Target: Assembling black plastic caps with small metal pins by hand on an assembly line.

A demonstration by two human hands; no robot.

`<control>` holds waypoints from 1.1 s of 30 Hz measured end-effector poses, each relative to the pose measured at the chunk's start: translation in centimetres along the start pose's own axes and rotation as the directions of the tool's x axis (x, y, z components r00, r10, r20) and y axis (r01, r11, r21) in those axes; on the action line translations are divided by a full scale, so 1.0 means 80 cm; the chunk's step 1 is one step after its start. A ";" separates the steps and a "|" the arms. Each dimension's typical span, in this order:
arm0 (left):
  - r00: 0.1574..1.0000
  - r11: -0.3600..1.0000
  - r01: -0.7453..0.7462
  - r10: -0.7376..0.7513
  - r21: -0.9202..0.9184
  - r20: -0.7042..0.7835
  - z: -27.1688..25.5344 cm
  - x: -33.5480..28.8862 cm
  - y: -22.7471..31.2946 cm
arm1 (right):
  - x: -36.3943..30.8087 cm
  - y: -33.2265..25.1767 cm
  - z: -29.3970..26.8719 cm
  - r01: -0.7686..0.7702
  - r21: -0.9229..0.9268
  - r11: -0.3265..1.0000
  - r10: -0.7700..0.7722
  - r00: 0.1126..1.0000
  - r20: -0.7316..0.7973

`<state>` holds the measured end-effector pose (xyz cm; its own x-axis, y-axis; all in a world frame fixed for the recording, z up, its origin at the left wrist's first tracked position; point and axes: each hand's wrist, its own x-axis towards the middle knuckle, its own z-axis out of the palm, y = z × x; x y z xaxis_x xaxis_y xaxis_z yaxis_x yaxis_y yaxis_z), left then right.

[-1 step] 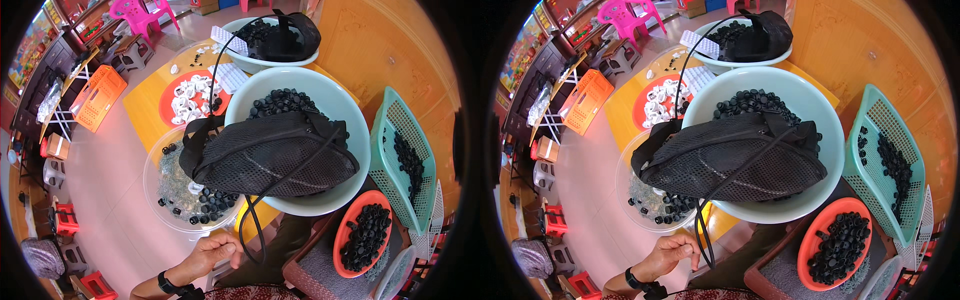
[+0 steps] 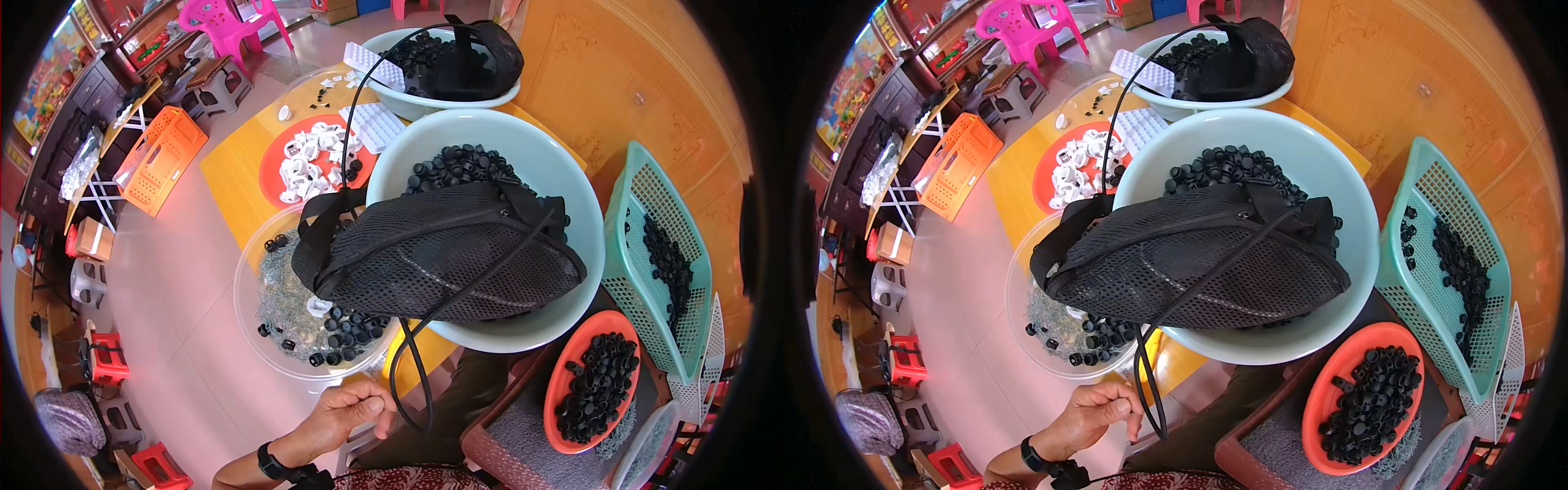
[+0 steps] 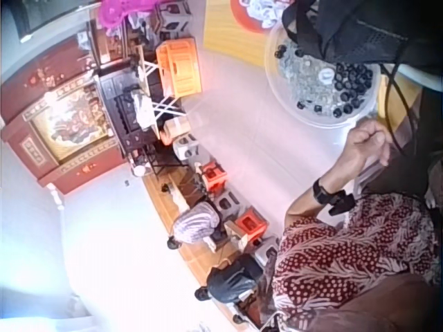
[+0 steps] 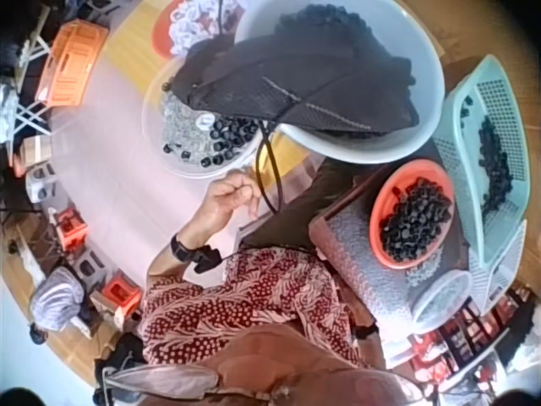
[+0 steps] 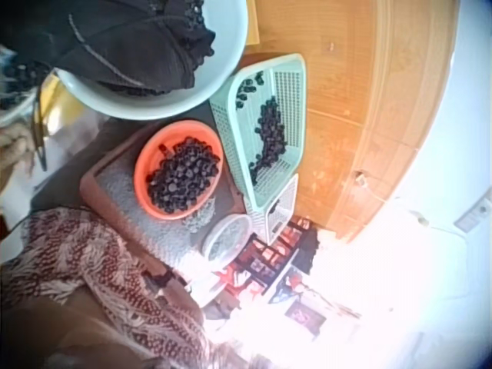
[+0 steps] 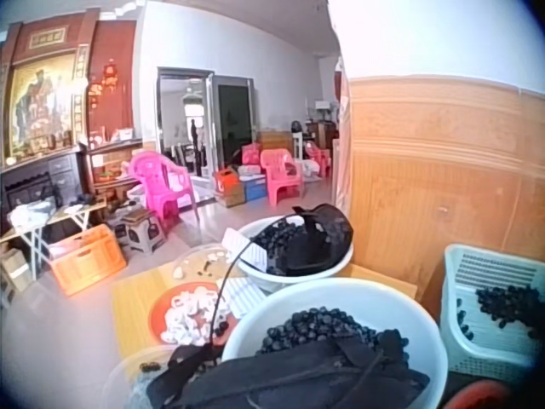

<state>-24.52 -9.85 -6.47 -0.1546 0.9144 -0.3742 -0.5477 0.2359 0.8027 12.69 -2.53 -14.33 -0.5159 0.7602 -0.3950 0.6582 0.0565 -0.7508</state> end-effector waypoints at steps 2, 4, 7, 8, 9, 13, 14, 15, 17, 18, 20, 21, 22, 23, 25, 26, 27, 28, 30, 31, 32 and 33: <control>0.999 0.999 0.042 -0.042 -0.023 -0.002 -0.002 -0.003 0.002 | 0.003 0.000 0.000 0.014 -0.004 1.000 -0.014 1.000 -0.005; 0.997 0.996 0.083 -0.083 -0.045 -0.003 -0.003 -0.004 0.004 | 0.006 0.000 0.001 0.028 -0.008 1.000 -0.028 1.000 -0.010; 0.993 0.992 0.116 -0.117 -0.051 -0.002 0.000 -0.005 0.008 | 0.013 0.000 0.001 0.050 -0.013 0.999 -0.050 0.999 -0.017; 0.992 0.989 0.130 -0.130 -0.071 0.001 0.001 -0.004 0.010 | 0.015 0.000 0.002 0.058 -0.014 0.998 -0.058 0.998 -0.020; 0.990 0.986 0.143 -0.143 -0.091 0.005 0.002 -0.004 0.011 | 0.018 0.000 0.002 0.065 -0.016 0.998 -0.065 0.998 -0.023; 0.986 0.982 0.165 -0.166 -0.093 0.000 0.002 -0.004 0.014 | 0.027 -0.001 0.002 0.094 -0.025 0.995 -0.095 0.995 -0.037; 0.986 0.978 0.165 -0.168 -0.126 -0.015 0.002 -0.005 0.014 | 0.029 -0.001 0.003 0.101 -0.028 0.995 -0.102 0.994 -0.040; 0.985 0.974 0.163 -0.169 -0.160 -0.029 0.002 -0.005 0.014 | 0.030 -0.002 0.003 0.107 -0.032 0.994 -0.109 0.993 -0.045; 0.985 0.969 0.164 -0.172 -0.185 -0.025 0.002 -0.006 0.013 | 0.035 -0.001 0.003 0.122 -0.035 0.992 -0.124 0.991 -0.047; 0.984 0.963 0.166 -0.174 -0.211 -0.024 0.002 -0.007 0.013 | 0.039 0.000 0.004 0.130 -0.034 0.991 -0.131 0.990 -0.043; 0.982 0.960 0.174 -0.185 -0.221 -0.033 0.003 -0.008 0.012 | 0.044 0.000 0.005 0.145 -0.038 0.989 -0.147 0.988 -0.043; 0.980 0.956 0.181 -0.194 -0.231 -0.036 0.003 -0.010 0.012 | 0.045 0.000 0.005 0.152 -0.042 0.987 -0.154 0.987 -0.046; 0.980 0.956 0.181 -0.194 -0.232 -0.035 0.004 -0.012 0.010 | 0.046 0.000 0.005 0.159 -0.046 0.986 -0.161 0.986 -0.049; 0.981 0.954 0.177 -0.190 -0.243 -0.030 0.004 -0.012 0.009 | 0.048 0.000 0.005 0.166 -0.050 0.985 -0.168 0.984 -0.052; 0.982 0.950 0.175 -0.188 -0.257 -0.025 0.004 -0.014 0.007 | 0.050 -0.001 0.005 0.177 -0.058 0.983 -0.180 0.982 -0.056; 0.980 0.942 0.186 -0.200 -0.279 -0.020 0.003 -0.014 0.009 | 0.052 -0.002 0.004 0.181 -0.062 0.982 -0.184 0.981 -0.058; 0.977 0.932 0.199 -0.213 -0.303 -0.015 0.002 -0.014 0.010 | 0.053 -0.004 0.004 0.183 -0.065 0.981 -0.187 0.981 -0.060; 0.976 0.930 0.204 -0.219 -0.306 -0.013 -0.001 -0.013 0.011 | 0.054 -0.005 0.003 0.184 -0.069 0.980 -0.188 0.980 -0.060; 0.971 0.915 0.231 -0.237 -0.331 0.024 -0.009 -0.016 0.008 | 0.044 -0.005 -0.002 0.169 -0.089 0.982 -0.173 0.984 -0.043; 0.975 0.919 0.205 -0.222 -0.336 -0.012 -0.005 -0.020 0.009 | 0.025 -0.002 -0.006 0.145 -0.101 0.984 -0.149 0.988 -0.029; 0.975 0.919 0.203 -0.221 -0.338 -0.015 -0.003 -0.022 0.012 | 0.006 0.001 -0.010 0.122 -0.113 0.986 -0.124 0.992 -0.015; 0.976 0.919 0.200 -0.219 -0.340 -0.018 -0.002 -0.025 0.013 | -0.013 0.003 -0.015 0.099 -0.125 0.987 -0.100 0.995 -0.002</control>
<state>-24.89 -11.47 -5.00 -0.0456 0.8343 -0.5494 -0.8140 0.2878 0.5046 14.02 -2.53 -13.47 -0.5780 0.7518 -0.3173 0.6672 0.2115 -0.7142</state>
